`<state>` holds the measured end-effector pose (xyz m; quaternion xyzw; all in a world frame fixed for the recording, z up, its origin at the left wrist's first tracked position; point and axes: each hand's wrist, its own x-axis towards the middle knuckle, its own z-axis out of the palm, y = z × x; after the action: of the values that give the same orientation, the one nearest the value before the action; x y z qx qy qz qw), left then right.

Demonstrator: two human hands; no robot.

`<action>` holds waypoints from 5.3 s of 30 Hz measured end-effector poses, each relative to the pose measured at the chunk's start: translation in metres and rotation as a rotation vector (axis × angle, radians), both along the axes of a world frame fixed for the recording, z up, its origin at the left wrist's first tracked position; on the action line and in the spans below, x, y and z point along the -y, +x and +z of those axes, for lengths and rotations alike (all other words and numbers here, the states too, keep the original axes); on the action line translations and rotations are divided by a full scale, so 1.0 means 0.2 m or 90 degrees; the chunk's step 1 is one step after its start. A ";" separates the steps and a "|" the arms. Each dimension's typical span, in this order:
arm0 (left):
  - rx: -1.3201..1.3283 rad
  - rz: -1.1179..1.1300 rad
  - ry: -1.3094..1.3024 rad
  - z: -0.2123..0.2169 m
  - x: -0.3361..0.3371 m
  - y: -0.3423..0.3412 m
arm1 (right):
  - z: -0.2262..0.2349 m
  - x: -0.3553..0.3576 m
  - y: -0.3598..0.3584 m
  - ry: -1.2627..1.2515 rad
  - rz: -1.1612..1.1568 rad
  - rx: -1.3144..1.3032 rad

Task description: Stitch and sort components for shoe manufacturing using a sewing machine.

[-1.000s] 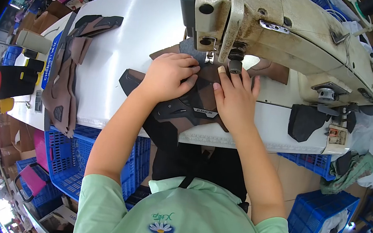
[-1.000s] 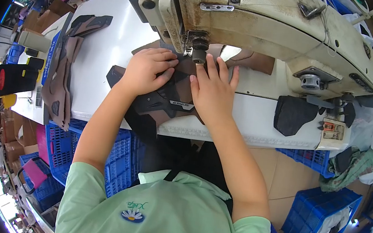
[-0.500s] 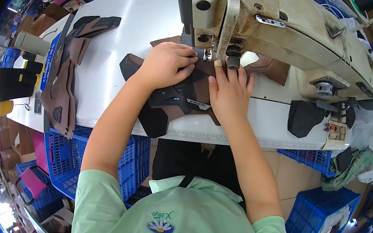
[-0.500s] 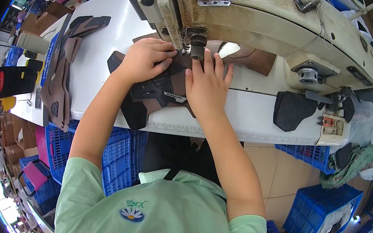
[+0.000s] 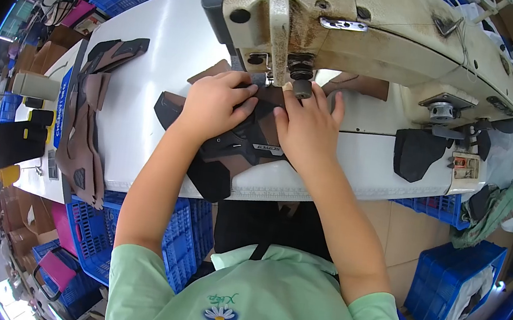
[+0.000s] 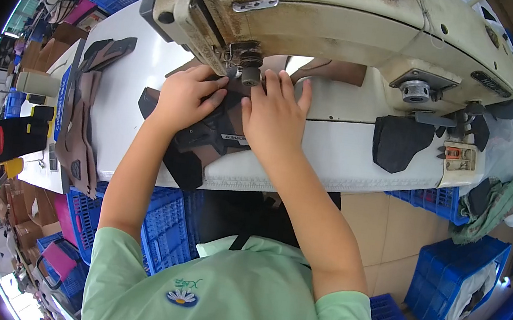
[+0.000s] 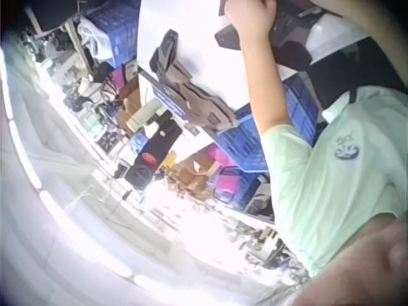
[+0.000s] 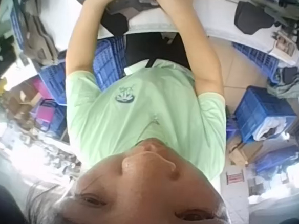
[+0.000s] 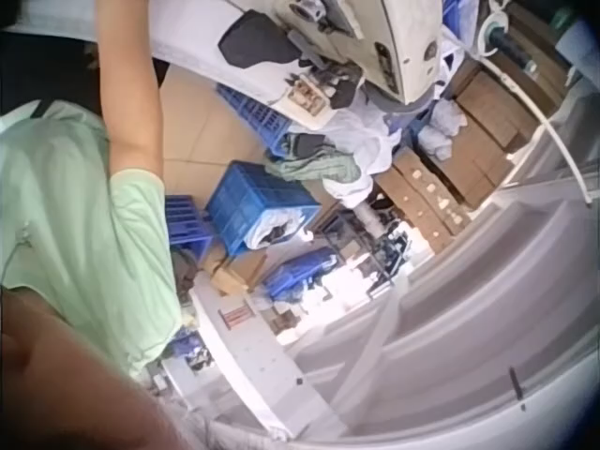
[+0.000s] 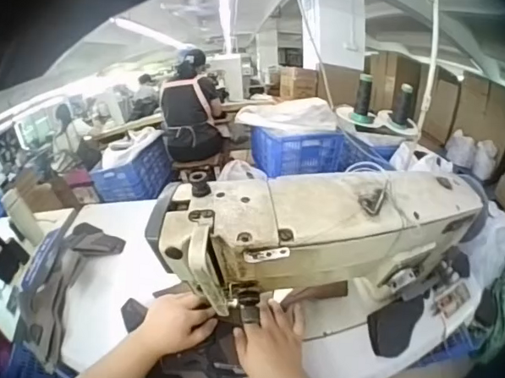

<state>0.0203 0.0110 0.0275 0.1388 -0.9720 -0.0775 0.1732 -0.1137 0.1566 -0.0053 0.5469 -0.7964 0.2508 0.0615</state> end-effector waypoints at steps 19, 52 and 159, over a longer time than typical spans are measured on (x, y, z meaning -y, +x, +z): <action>0.060 0.237 -0.057 -0.04 -0.39 -0.15 | -0.05 0.07 -0.29 0.012 0.191 -0.030; -0.014 0.079 0.318 0.03 0.06 -0.02 | 0.04 -0.01 -0.11 -0.039 0.267 -0.001; 0.085 0.217 0.006 -0.09 0.04 -0.08 | 0.08 -0.01 0.01 -0.069 0.157 0.126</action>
<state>0.0044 0.0033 0.0089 0.3075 -0.9432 -0.0420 0.1185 -0.1112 0.1583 0.0113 0.6093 -0.7105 0.3514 -0.0189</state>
